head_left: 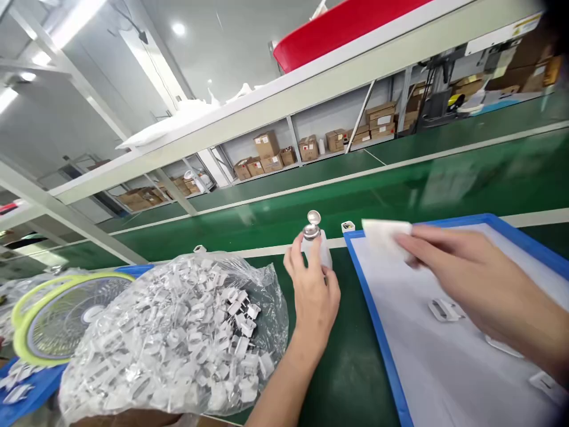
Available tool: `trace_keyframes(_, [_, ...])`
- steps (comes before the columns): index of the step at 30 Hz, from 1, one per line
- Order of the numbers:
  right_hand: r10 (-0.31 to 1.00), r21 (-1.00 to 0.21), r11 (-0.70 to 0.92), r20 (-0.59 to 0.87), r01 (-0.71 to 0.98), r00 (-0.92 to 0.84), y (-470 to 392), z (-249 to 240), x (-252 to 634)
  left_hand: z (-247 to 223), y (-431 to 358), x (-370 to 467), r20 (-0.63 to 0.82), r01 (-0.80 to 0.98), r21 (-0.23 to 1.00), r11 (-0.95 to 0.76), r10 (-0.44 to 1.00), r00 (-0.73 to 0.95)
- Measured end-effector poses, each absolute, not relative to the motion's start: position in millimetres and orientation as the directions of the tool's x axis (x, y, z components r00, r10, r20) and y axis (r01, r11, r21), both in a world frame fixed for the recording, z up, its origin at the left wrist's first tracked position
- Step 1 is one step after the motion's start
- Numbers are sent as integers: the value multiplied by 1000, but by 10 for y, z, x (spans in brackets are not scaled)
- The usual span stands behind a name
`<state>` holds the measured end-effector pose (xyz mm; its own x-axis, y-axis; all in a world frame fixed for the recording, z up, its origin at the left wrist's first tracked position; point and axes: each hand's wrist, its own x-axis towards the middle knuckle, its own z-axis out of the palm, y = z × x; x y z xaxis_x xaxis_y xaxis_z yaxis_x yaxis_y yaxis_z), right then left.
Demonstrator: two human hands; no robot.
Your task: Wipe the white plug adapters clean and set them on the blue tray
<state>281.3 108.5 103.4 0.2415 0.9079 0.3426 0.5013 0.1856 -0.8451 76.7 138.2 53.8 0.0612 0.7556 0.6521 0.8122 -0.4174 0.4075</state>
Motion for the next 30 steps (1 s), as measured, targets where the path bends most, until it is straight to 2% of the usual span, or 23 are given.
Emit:
trace_keyframes(3, [854, -779, 335, 489, 531, 180, 1529, 1385, 2453, 583, 1466, 735, 581, 864, 301, -403, 796, 169])
trace_keyframes(8, [853, -675, 454, 519, 582, -62, 1942, 1380, 2264, 632, 1481, 718, 507, 882, 308, -355, 846, 163])
trace_keyframes(12, [794, -534, 581, 537, 614, -285, 2050, 1320, 2273, 661, 1463, 693, 488, 865, 357, -353, 860, 149])
trace_keyframes(19, [702, -300, 676, 539, 673, -465, 2080, 1216, 2229, 715, 1395, 687, 461, 836, 415, -359, 875, 146])
trace_keyframes(23, [638, -181, 730, 528, 659, -561, 2026, 1153, 2174, 730, 1054, 622, 380, 804, 479, -354, 908, 174])
trace_keyframes(26, [614, -189, 744, 569, 640, -546, 1980, 1111, 2154, 712, 663, 460, 289, 788, 506, -351, 930, 229])
trace_keyframes(30, [681, -363, 675, 642, 642, -353, 1788, 1053, 2226, 724, 381, 4, 178, 841, 447, -306, 951, 251])
